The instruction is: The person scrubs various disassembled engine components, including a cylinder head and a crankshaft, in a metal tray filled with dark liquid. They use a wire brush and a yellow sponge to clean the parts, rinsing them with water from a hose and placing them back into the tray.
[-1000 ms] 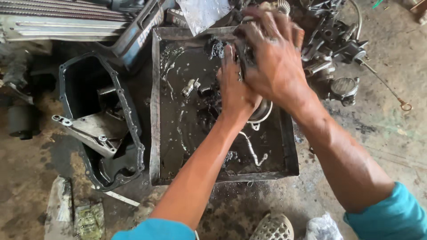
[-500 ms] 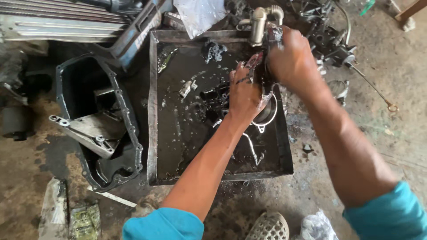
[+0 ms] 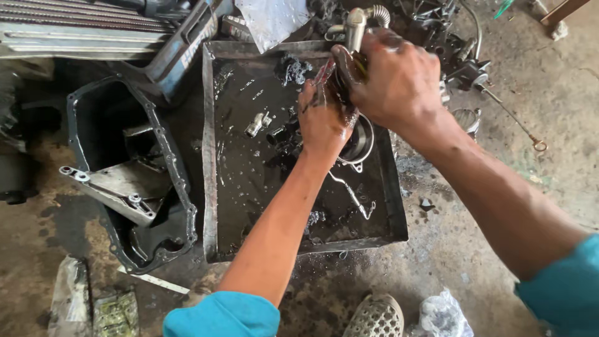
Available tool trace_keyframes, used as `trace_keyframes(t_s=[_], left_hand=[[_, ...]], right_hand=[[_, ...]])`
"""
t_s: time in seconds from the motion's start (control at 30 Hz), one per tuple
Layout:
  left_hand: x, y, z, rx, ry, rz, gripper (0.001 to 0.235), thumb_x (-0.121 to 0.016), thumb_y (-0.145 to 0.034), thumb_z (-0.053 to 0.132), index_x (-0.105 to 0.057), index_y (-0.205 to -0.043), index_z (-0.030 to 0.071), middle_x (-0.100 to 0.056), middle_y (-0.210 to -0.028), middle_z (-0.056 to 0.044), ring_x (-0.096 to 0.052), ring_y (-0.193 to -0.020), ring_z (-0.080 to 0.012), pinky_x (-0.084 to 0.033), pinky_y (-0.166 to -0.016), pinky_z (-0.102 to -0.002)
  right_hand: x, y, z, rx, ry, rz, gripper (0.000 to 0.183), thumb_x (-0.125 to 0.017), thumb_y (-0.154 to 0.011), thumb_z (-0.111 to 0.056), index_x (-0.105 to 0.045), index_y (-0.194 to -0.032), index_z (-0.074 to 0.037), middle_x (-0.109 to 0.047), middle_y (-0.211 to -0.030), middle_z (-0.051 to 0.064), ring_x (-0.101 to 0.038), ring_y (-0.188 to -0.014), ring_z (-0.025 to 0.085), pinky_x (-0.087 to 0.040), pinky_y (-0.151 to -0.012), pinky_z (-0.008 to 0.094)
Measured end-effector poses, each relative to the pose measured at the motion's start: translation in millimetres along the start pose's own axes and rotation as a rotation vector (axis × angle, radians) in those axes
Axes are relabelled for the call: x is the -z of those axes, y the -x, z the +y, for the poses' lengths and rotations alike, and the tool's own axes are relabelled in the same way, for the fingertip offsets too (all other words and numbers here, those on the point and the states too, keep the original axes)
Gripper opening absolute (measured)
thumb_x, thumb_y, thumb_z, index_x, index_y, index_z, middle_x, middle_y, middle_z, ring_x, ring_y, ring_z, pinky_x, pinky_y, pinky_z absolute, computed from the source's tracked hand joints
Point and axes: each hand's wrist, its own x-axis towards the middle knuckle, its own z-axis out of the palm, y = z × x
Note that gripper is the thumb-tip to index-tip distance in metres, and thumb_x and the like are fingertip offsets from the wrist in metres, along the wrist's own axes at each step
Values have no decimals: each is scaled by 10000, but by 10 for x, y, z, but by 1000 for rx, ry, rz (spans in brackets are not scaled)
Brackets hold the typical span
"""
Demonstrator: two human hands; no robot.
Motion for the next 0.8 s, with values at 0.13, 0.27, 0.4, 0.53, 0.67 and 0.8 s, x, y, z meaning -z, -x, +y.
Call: trace_keyframes(t_s=[0.13,0.27,0.4,0.53,0.67,0.8], left_hand=[[-48,-94,-221,-76,287,93,470,-762,-800,246,-661,-1229,83,-694,-1217,-101,-662,-1144,-319,-515,-1043,-433],[6,-235,-441,-344,226,-260,351,-763,-832,216,-673,-1155,113,-726,-1130,-86,-696,-1050,-292,-549,-953,-416],[186,-423,-390,-167,640,-633,348,-767,-842,191,-671,-1165,103,-739,-1109,-97,-709,-1014,-284,-569,-909,-401],[159,-464,-297,35,951,-575,345,-770,-853,167,-668,-1175,94,-752,-1088,-107,-722,-978,-277,-590,-864,-386],[30,-303,-376,-53,564,-141,446,-788,-841,194,-640,-1251,94,-727,-1170,-118,-695,-1087,-305,-563,-968,-405],[-185,-157,-255,16,258,-81,662,-828,-758,321,-590,-1340,113,-658,-1283,-105,-606,-1220,-306,-472,-1052,-429]], right_hand=[[86,-36,-174,81,157,30,538,-488,-1096,-520,-714,-977,-46,-757,-1008,204,-680,-692,287,-530,-587,478],[96,2,-148,247,346,-112,541,-387,-1051,-595,-687,-1040,-144,-716,-1142,99,-675,-937,266,-540,-832,461],[150,-151,88,706,575,-195,534,-433,-948,-707,-690,-1109,-268,-574,-1402,77,-478,-1320,276,-433,-1119,476],[295,-160,167,414,507,-194,628,-428,-973,-717,-656,-1267,-210,-653,-1240,120,-581,-1148,292,-489,-1007,474],[488,-115,29,-62,280,-203,722,-422,-998,-709,-658,-1332,-115,-754,-939,163,-722,-807,297,-575,-784,474],[429,-132,-132,-375,18,-414,680,-445,-990,-691,-678,-1255,-110,-719,-798,189,-686,-658,293,-594,-699,481]])
